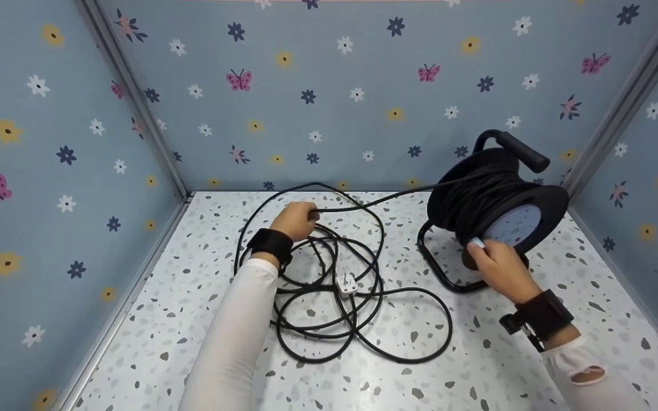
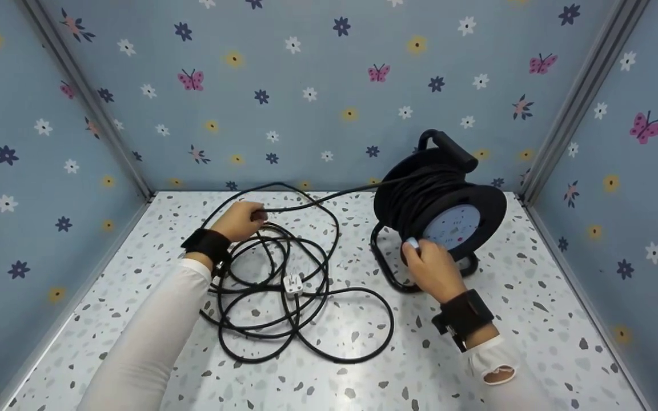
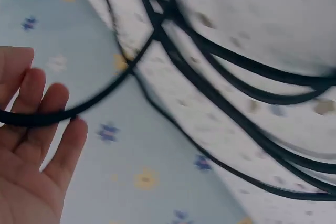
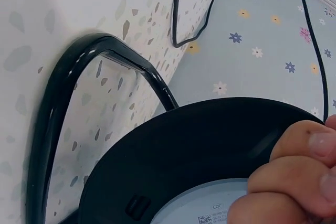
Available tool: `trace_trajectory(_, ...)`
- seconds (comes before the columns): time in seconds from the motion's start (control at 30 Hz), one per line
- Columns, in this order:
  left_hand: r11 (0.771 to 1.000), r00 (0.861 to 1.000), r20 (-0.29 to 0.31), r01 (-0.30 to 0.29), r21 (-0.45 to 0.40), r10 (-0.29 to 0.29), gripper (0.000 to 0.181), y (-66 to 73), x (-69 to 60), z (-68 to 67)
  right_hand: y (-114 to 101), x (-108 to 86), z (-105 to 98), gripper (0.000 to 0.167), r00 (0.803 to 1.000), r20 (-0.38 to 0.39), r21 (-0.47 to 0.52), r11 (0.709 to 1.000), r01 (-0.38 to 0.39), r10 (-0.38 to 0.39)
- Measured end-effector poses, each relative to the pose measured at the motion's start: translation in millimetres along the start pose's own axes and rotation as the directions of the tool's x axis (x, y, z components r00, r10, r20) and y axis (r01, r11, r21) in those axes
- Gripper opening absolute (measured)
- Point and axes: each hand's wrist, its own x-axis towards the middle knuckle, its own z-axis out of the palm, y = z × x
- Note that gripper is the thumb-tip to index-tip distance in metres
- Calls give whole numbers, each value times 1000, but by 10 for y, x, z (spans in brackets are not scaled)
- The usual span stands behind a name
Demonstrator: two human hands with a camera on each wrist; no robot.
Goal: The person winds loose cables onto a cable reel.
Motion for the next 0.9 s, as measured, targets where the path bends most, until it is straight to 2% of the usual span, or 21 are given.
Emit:
trace_trajectory(0.13,989,993,-61,95,-111,-102,20,-292,-46,-2,-3,-2,1,42,1000,10,-6,1000,-7,7)
trace_trajectory(0.23,959,971,-116,182,-218,-211,36,-384,-57,-32,0,-5,4,42,1000,9,-13,1000,-11,11)
trace_trajectory(0.3,915,943,-131,253,-313,-306,44,-380,-62,-82,2,-7,9,41,1000,6,-13,1000,-11,11)
trace_trajectory(0.37,849,908,-139,303,-433,-395,52,-340,-60,-161,6,-6,19,41,1000,2,-11,1000,-8,8)
trace_trajectory(0.43,782,879,-146,315,-537,-455,65,-281,-57,-267,5,-5,29,42,1000,-1,-12,1000,-2,2)
trace_trajectory(0.5,727,865,-160,284,-625,-476,72,-219,-45,-384,5,-5,35,42,1000,-4,-16,1000,2,-2)
trace_trajectory(0.53,711,865,-169,260,-653,-472,73,-181,-39,-443,4,-6,36,42,1000,-5,-16,1000,3,-3)
trace_trajectory(0.6,712,879,-200,197,-674,-433,75,-110,-29,-561,5,-10,36,43,1000,-1,-20,1000,4,-4)
trace_trajectory(0.63,723,888,-219,164,-671,-404,73,-75,-23,-615,6,-12,34,43,1000,0,-24,1000,6,-6)
trace_trajectory(0.67,743,900,-240,126,-657,-364,70,-46,-23,-668,8,-13,31,43,1000,0,-25,1000,7,-7)
trace_trajectory(0.77,830,927,-312,0,-558,-209,67,24,-35,-808,12,-14,24,43,1000,-4,-28,1000,7,-8)
trace_trajectory(0.83,877,928,-359,-86,-472,-102,70,30,-60,-875,14,-11,22,42,1000,-9,-26,1000,6,-6)
trace_trajectory(0.9,887,921,-389,-156,-434,-29,74,3,-100,-913,13,-5,22,41,1000,-13,-18,1000,2,-2)
